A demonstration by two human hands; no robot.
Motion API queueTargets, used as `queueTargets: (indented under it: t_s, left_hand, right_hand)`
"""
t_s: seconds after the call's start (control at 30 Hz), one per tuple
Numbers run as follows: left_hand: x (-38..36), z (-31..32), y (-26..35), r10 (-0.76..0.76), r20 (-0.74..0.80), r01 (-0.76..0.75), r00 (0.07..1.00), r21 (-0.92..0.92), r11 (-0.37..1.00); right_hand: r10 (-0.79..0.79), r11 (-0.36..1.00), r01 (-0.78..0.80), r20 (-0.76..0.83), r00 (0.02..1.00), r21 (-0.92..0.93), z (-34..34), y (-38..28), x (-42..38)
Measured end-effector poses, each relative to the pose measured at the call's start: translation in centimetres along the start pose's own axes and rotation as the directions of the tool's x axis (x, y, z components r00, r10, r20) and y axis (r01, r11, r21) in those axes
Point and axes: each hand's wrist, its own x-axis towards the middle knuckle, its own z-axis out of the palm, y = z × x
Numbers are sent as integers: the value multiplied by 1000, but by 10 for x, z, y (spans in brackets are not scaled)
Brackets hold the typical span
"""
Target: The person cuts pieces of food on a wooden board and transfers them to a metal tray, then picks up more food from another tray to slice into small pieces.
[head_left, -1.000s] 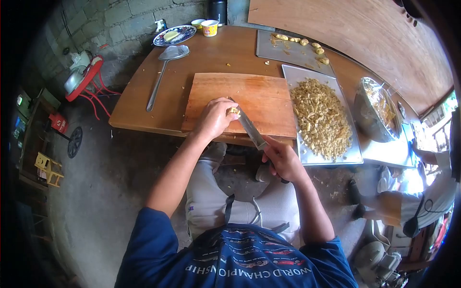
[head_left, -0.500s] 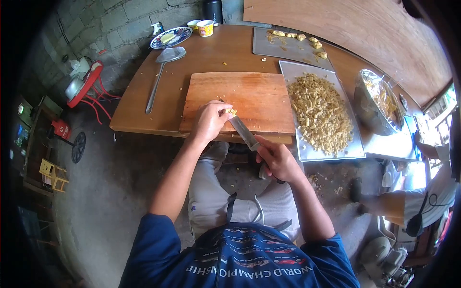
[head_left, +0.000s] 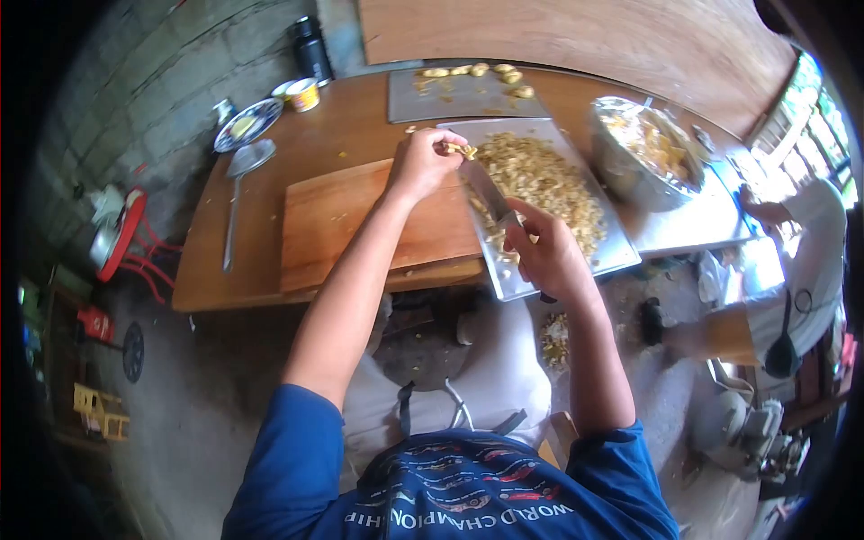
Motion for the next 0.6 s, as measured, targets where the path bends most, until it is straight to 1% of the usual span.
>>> queueTargets:
  t_s: [0.03,0.07,0.1,0.17,0.2,0.23,0.3,0.37,0.47,0.57,0.6]
  left_hand:
    - [13,24,7,19,25,-17,1000,-86,996]
    - [20,45,13,4,58,1,998,-90,996]
    - [29,62,17,-66,166,71,984,-25,997]
    - [35,89,22,-67,142,53,988,98,994]
    - [37,98,30,-119,131,112,984,60,992]
    - [41,103,37,-113,140,106,984,54,993]
    - [45,108,44,-122,217,69,968,240,968]
    - [45,115,48,-99,227,44,969,235,971]
    - [45,125,42,-72,203,14,977,271,963]
    - [44,138,36,43,87,-62,995,222,973]
    - [44,135,43,41,89,-60,995,225,973]
  right_hand:
    - [18,994,-23,-49,999,-103,-16,5,1]
    - [-8,966,-10,-72,997,-257,-32,11,3]
    - [-2,965,-21,-89,996,-262,-44,22,1]
    - [-162,866,61,-163,973,-497,-63,38,0]
    - [-119,860,18,-166,979,-510,-71,38,-3]
    - [-114,859,8,-176,978,-512,-78,40,-6]
    - [-142,825,16,-179,973,-565,-89,46,-12]
    - [-118,842,-1,-187,975,-539,-98,53,-13]
    - [-83,871,-21,-188,979,-491,-102,56,-13]
    - [-59,890,-37,-197,979,-455,-103,57,-14]
    - [-51,895,-46,-204,978,-443,-104,58,-15]
